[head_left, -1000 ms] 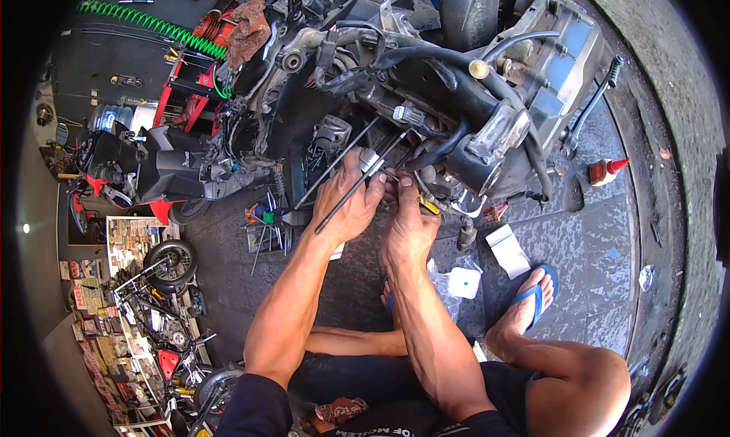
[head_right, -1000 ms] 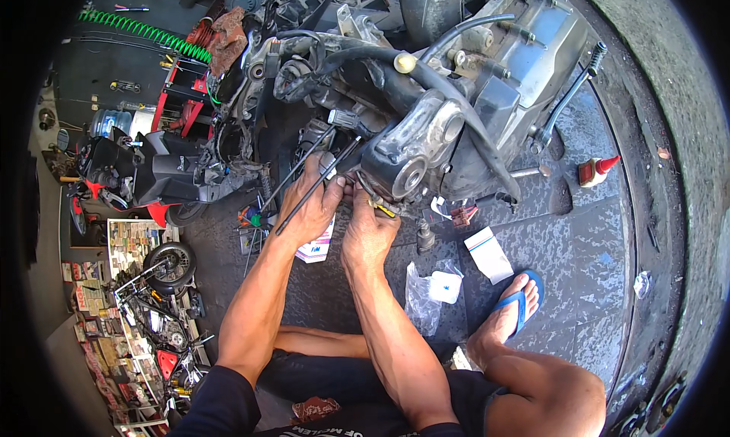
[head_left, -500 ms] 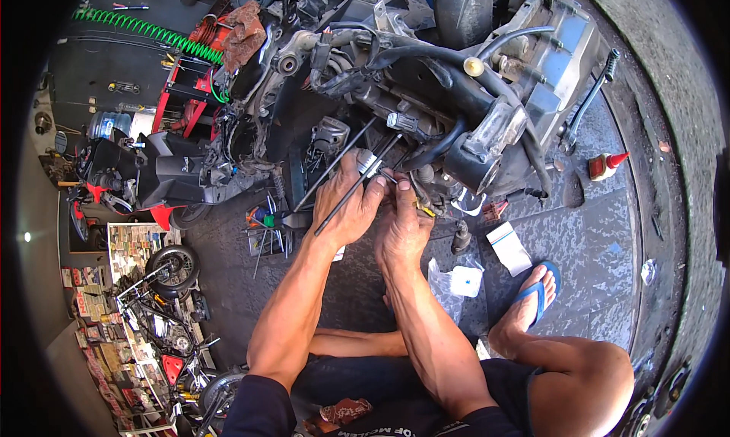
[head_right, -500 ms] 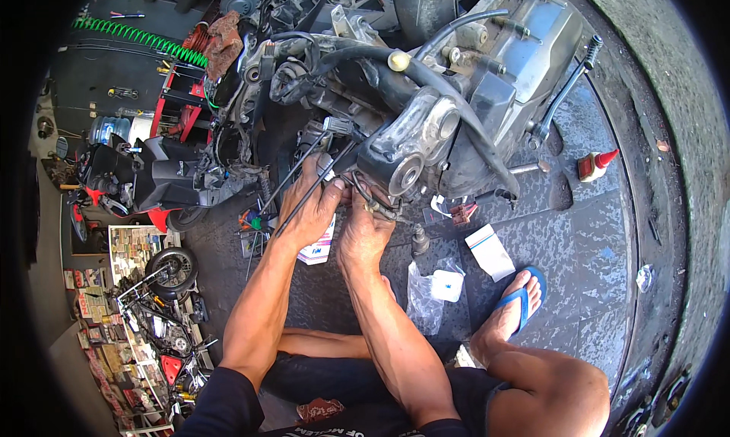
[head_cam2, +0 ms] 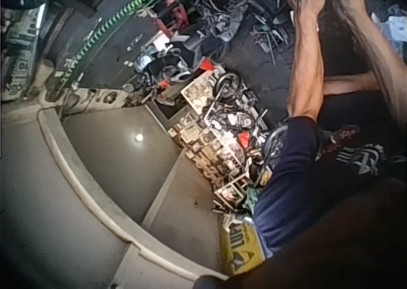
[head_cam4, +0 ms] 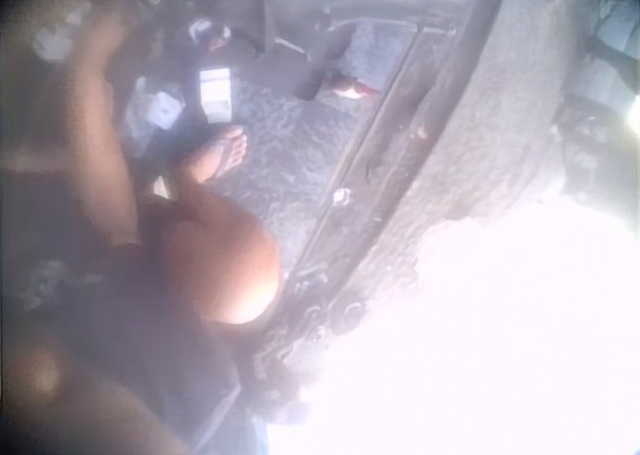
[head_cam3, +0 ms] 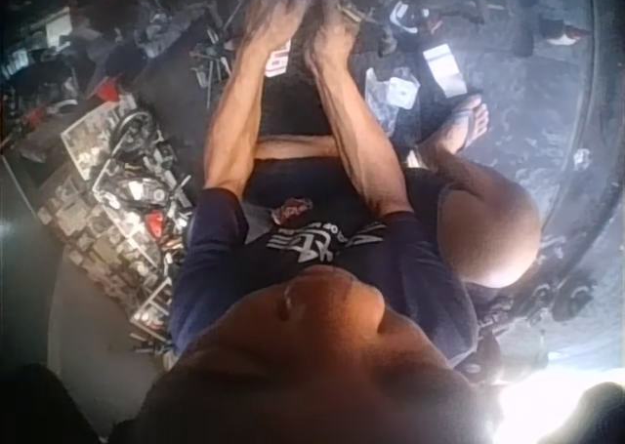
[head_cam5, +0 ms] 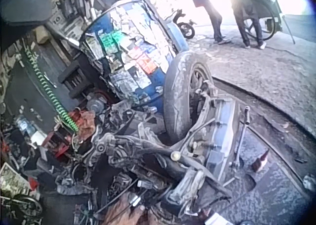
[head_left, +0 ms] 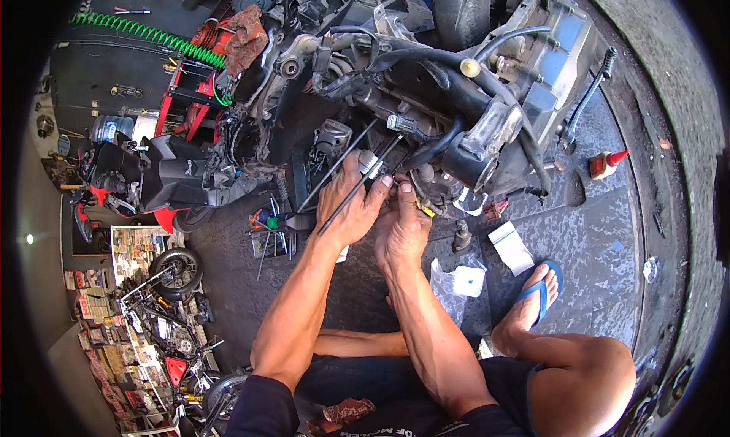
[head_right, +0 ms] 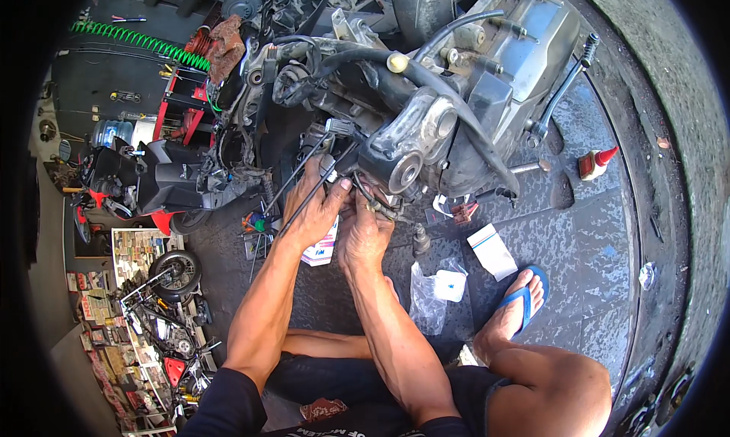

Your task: The person applies sealant from a tube to a motorcycle cylinder block and installs the piston and cylinder assembly onto the engine crankcase.

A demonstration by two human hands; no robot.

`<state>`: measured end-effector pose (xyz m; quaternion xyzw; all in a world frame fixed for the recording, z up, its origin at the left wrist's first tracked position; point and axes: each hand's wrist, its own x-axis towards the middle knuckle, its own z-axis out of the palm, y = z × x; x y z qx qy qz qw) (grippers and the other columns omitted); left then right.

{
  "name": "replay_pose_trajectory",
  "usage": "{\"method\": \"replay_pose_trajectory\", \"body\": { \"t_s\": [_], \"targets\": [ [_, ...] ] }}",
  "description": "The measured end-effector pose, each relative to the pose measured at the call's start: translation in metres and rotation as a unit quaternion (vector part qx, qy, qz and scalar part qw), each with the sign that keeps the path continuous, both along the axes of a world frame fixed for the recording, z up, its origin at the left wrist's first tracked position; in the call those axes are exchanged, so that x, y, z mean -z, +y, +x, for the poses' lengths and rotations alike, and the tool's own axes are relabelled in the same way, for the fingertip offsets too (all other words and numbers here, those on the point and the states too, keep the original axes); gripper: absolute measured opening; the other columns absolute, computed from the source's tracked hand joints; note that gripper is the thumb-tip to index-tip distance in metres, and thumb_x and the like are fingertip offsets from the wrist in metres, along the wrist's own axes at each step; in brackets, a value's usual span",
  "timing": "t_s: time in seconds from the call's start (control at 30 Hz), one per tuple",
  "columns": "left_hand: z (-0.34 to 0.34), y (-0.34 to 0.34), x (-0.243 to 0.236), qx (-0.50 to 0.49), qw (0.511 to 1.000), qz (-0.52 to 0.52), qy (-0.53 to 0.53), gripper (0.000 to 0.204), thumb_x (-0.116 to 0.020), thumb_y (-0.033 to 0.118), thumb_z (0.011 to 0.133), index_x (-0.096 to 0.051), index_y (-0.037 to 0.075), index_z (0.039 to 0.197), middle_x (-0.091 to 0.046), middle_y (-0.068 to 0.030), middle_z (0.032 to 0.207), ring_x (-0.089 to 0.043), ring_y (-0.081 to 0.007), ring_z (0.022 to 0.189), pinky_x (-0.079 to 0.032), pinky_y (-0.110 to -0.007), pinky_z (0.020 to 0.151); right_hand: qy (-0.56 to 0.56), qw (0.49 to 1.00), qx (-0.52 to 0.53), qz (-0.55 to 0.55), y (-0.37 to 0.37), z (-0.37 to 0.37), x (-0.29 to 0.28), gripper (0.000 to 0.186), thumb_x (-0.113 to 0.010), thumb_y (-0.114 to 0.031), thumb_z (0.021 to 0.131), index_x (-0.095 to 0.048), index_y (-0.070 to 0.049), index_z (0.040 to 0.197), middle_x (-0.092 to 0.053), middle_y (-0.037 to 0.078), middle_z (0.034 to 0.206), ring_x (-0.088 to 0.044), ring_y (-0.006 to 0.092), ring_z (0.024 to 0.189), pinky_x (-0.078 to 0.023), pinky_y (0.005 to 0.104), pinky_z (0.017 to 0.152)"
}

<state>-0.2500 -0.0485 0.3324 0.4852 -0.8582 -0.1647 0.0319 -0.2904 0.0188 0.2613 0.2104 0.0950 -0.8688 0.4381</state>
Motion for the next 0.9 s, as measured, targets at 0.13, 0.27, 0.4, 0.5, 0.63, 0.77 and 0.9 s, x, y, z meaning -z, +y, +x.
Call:
{"method": "replay_pose_trajectory", "body": {
  "t_s": [0.13,0.27,0.4,0.5,0.63,0.77,0.9],
  "targets": [
    [-0.002,0.002,0.000,-0.013,1.000,-0.017,0.003,0.055,-0.057,0.048,0.098,-0.048,0.000,0.124,-0.065,-0.0303,0.105,-0.062,-0.0520,0.100,-0.050,-0.056,0.078,0.007,1.000,-0.023,0.012,0.000,0.001,0.002,0.018,-0.066,-0.015,0.098,-0.066,-0.002,0.111,-0.069,0.006,0.100,-0.063,0.0149,0.090,-0.053,0.0335,0.087],
    [-0.009,0.002,0.003,-0.045,0.998,-0.044,0.006,0.051,-0.061,0.048,0.093,-0.054,0.002,0.114,-0.068,-0.0282,0.096,-0.065,-0.0496,0.090,-0.051,-0.057,0.073,0.017,0.999,-0.025,0.015,-0.001,0.001,0.004,0.019,-0.066,-0.016,0.098,-0.067,-0.002,0.111,-0.069,0.005,0.097,-0.063,0.0147,0.089,-0.053,0.0333,0.086],
    [-0.014,0.003,-0.001,-0.074,0.996,-0.041,0.010,0.044,-0.064,0.043,0.091,-0.058,0.002,0.109,-0.069,-0.0276,0.094,-0.066,-0.0493,0.088,-0.051,-0.058,0.073,0.032,0.998,-0.027,0.040,0.000,0.002,-0.001,0.020,-0.066,-0.016,0.098,-0.067,-0.001,0.112,-0.069,0.006,0.098,-0.064,0.0151,0.090,-0.053,0.0323,0.086],
    [-0.019,0.004,-0.002,-0.103,0.994,-0.022,0.022,0.042,-0.065,0.039,0.088,-0.059,0.002,0.107,-0.069,-0.0278,0.094,-0.066,-0.0492,0.088,-0.051,-0.057,0.074,0.054,0.997,-0.015,0.046,-0.001,0.004,0.004,0.020,-0.065,-0.007,0.097,-0.065,0.000,0.115,-0.069,0.008,0.106,-0.064,0.0158,0.093,-0.054,0.0322,0.087],
    [-0.023,0.006,0.004,-0.114,0.992,-0.056,0.024,0.033,-0.063,0.030,0.088,-0.058,0.003,0.105,-0.069,-0.0256,0.087,-0.066,-0.0490,0.083,-0.050,-0.055,0.071,0.054,0.997,-0.020,0.045,-0.002,0.004,0.011,0.022,-0.066,-0.008,0.097,-0.065,0.001,0.117,-0.068,0.009,0.112,-0.064,0.0162,0.097,-0.054,0.0316,0.089],
    [-0.027,0.010,0.005,-0.146,0.987,-0.072,0.004,0.036,-0.063,0.033,0.088,-0.058,0.004,0.109,-0.069,-0.0263,0.090,-0.066,-0.0489,0.087,-0.050,-0.056,0.075,0.052,0.997,-0.027,0.050,-0.002,0.006,0.011,0.024,-0.068,-0.011,0.097,-0.065,0.001,0.117,-0.069,0.009,0.112,-0.065,0.0162,0.099,-0.054,0.0307,0.090],
    [-0.025,0.010,0.009,-0.154,0.985,-0.071,0.009,0.039,-0.063,0.033,0.088,-0.057,0.004,0.112,-0.069,-0.0267,0.094,-0.066,-0.0485,0.091,-0.050,-0.056,0.078,0.144,0.984,-0.004,0.108,-0.001,0.005,0.003,0.022,-0.065,-0.011,0.099,-0.067,0.003,0.116,-0.070,0.009,0.110,-0.065,0.0146,0.097,-0.054,0.0304,0.087]
  ]
}}
